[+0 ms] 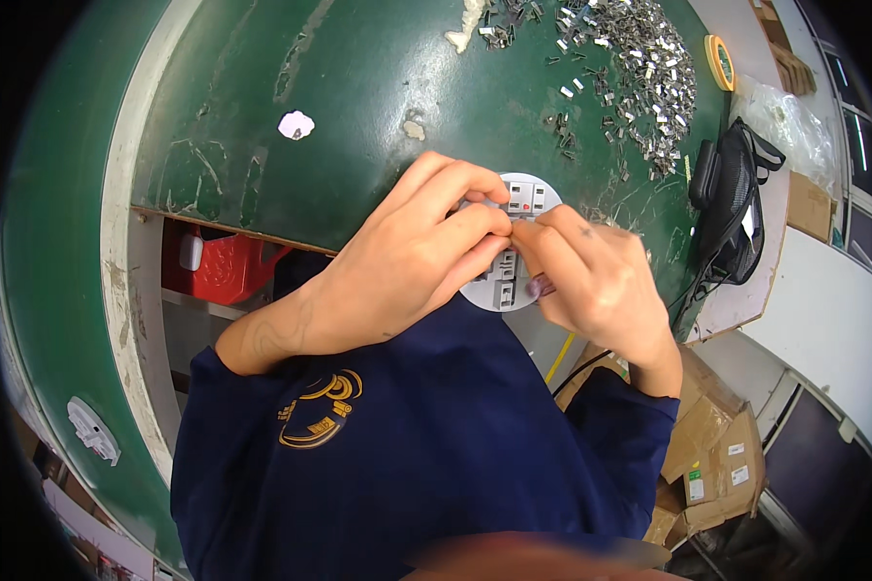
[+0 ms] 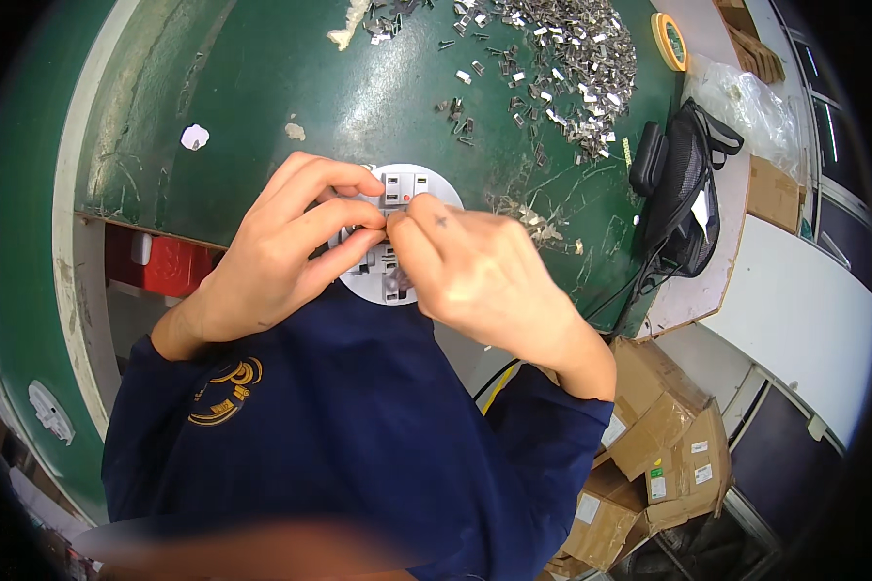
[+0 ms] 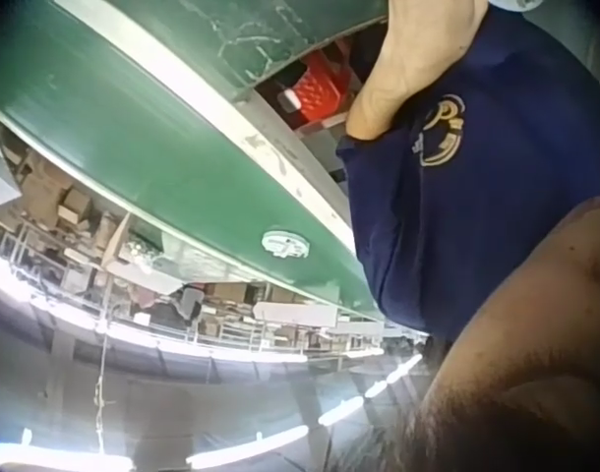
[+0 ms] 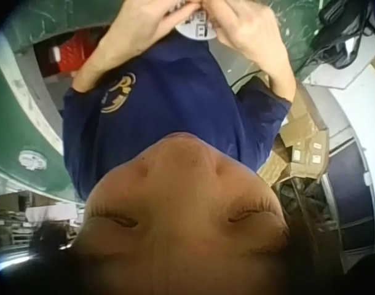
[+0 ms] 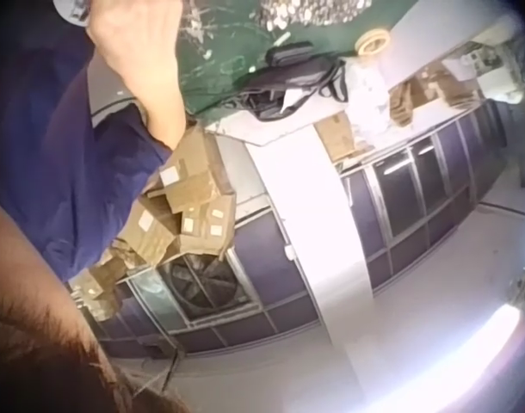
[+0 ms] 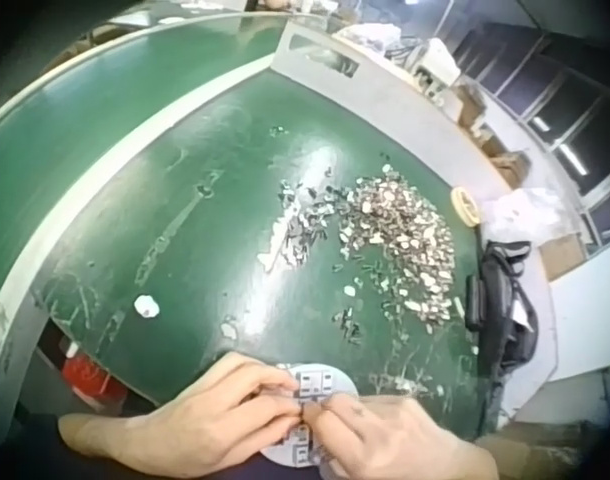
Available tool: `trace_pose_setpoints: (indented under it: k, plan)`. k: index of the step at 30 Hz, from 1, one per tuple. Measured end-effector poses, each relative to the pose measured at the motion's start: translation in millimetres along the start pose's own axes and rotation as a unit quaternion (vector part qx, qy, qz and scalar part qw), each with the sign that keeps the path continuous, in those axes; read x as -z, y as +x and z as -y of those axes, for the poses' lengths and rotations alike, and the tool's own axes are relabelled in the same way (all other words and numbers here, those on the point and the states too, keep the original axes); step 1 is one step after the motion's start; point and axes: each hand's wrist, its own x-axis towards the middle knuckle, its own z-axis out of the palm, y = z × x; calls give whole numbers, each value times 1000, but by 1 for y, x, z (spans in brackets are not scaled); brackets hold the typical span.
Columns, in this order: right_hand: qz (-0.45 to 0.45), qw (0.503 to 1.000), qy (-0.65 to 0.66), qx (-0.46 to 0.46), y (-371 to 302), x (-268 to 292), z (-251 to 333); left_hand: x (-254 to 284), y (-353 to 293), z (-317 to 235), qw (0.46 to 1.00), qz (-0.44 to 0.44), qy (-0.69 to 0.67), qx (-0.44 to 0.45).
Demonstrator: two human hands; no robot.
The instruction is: Assembling small electrical pins and components into a circular plastic base using a handheld tool.
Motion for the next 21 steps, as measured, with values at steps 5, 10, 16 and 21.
trace_pose_setpoints:
  k: [5, 10, 16, 21]
  plan:
    - [1, 1000, -11, -16, 5, 1, 4, 2, -2, 6, 999, 35, 2, -8]
    - [-112, 948, 297, -24, 5, 8, -10, 7, -4, -9, 997, 49, 52, -14]
    - [-230, 738, 632, 44, 11, 4, -9, -3, -5, -14, 985, 109, 134, -11]
    - [-243, 728, 641, -4, 20, -3, 1, -3, -3, -14, 982, 127, 143, -2]
